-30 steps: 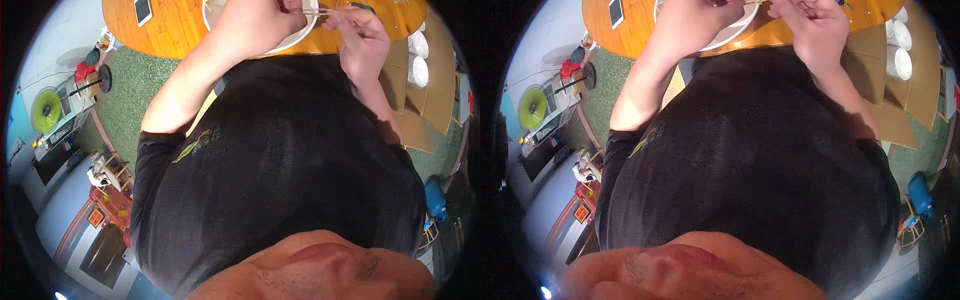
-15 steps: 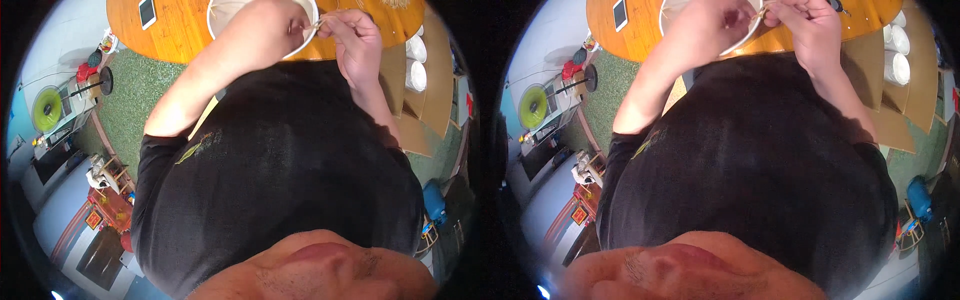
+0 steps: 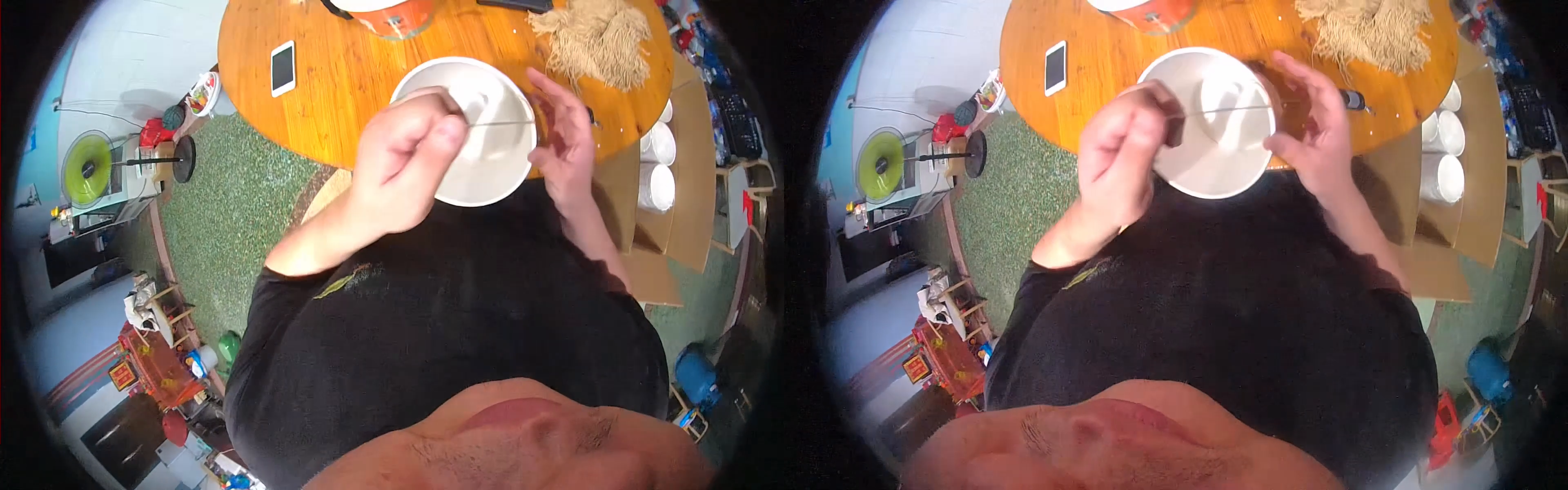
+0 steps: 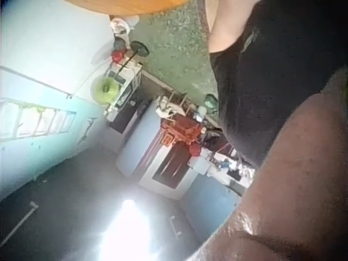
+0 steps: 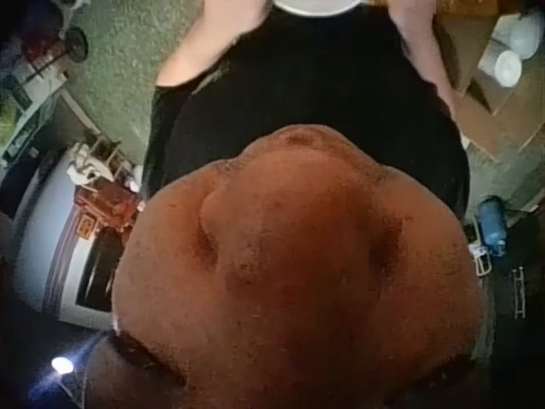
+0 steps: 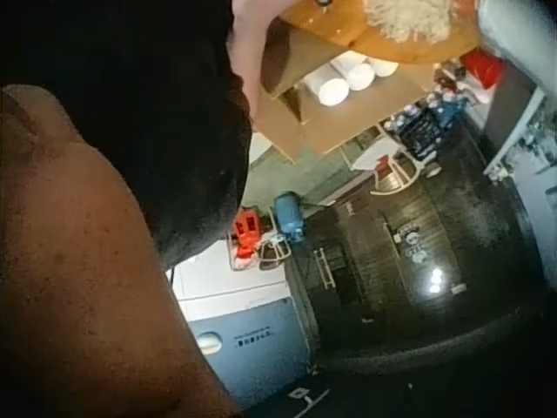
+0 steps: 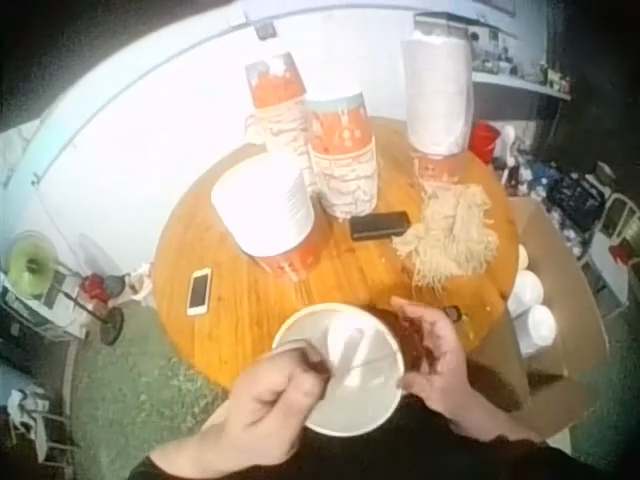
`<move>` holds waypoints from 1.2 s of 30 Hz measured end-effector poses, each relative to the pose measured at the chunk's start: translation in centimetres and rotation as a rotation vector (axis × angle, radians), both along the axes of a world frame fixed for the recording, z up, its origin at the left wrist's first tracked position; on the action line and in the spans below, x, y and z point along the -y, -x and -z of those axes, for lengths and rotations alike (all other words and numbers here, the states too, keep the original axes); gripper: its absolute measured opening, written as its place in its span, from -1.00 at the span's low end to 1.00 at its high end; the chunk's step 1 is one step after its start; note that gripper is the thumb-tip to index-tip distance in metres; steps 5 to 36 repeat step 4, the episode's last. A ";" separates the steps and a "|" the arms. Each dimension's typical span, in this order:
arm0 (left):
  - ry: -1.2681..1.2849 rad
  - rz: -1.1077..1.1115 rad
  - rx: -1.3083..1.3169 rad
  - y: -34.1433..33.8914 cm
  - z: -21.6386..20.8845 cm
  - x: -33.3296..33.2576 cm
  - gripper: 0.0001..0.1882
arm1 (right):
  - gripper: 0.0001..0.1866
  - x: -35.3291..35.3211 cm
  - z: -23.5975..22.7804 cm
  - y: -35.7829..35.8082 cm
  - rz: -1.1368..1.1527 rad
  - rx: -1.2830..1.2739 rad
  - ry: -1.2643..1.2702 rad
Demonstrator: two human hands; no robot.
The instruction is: Manually selecting and preparing individual fiber strings from a bundle for packaging assembly.
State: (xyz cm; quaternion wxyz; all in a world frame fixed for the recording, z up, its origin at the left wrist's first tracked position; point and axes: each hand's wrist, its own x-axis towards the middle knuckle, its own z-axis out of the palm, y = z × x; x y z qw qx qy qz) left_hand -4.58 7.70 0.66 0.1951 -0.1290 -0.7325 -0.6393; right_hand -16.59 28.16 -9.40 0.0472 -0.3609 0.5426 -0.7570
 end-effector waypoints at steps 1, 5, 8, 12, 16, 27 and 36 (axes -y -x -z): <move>-0.057 -0.027 -0.038 -0.2 -0.3 0.0 -0.68 | 0.14 0.1 1.1 -0.1 -0.011 0.117 0.006; -0.118 -0.003 -0.187 -0.3 0.1 0.7 -0.65 | 0.30 1.1 1.1 -1.8 -0.238 0.372 0.029; -0.118 -0.003 -0.187 -0.3 0.1 0.7 -0.65 | 0.30 1.1 1.1 -1.8 -0.238 0.372 0.029; -0.118 -0.003 -0.187 -0.3 0.1 0.7 -0.65 | 0.30 1.1 1.1 -1.8 -0.238 0.372 0.029; -0.118 -0.003 -0.187 -0.3 0.1 0.7 -0.65 | 0.30 1.1 1.1 -1.8 -0.238 0.372 0.029; -0.118 -0.003 -0.187 -0.3 0.1 0.7 -0.65 | 0.30 1.1 1.1 -1.8 -0.238 0.372 0.029; -0.118 -0.003 -0.187 -0.3 0.1 0.7 -0.65 | 0.30 1.1 1.1 -1.8 -0.238 0.372 0.029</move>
